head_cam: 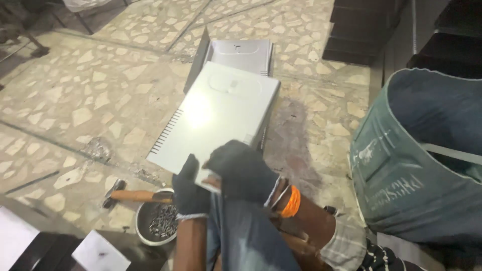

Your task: The person sits on the floor of a workshop and hammers metal cabinet cover panels placed over a small block, straightening or shaping them. They pick up panels from a stack, hammer them, place finished panels onto a pile, and reach into a bowl of fasteners between panels.

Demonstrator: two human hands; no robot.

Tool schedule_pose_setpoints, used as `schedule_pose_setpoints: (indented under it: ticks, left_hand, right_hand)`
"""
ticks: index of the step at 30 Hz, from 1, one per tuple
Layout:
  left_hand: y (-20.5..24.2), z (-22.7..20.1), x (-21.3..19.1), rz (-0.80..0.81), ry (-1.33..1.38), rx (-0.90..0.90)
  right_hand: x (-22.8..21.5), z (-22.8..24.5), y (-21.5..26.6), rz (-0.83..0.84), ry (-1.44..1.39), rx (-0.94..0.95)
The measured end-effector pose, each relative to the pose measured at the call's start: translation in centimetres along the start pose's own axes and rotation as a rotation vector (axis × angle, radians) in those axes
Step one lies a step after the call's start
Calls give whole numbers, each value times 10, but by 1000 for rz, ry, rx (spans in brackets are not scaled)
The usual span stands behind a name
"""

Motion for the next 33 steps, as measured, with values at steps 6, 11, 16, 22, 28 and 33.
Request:
schedule_pose_setpoints:
  ticks: [6,11,16,22,28,33]
  left_hand:
    - [90,-122,-20,-102,59,186]
    - [105,-184,-115,-99,-98,375]
    - [160,-280,-90,-332,-867,674]
    - [193,-256,-132,-773,-764,1139]
    - [170,-180,-107,-535,7,834]
    - [167,-176,-149,-346,365,725]
  right_hand:
    - [-15,-53,-5,-392,114,51]
    - [40,-93,-34,-146,-633,407]
    - [87,-34,-42,-35,-1290,411]
    - [108,53,-62,-209,-1522,391]
    - [133,134,-65,-202,-1780,395]
    - [150,152,-57,43,-1775,286]
Point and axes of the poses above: each hand's wrist, its own y-axis away from the middle knuckle, its own x-axis out of the palm, z = x × y, the point moved 7 cm from there along -y, towards the middle knuckle, and after that the axes turned 2 degrees about z, right-handed, at the moved point
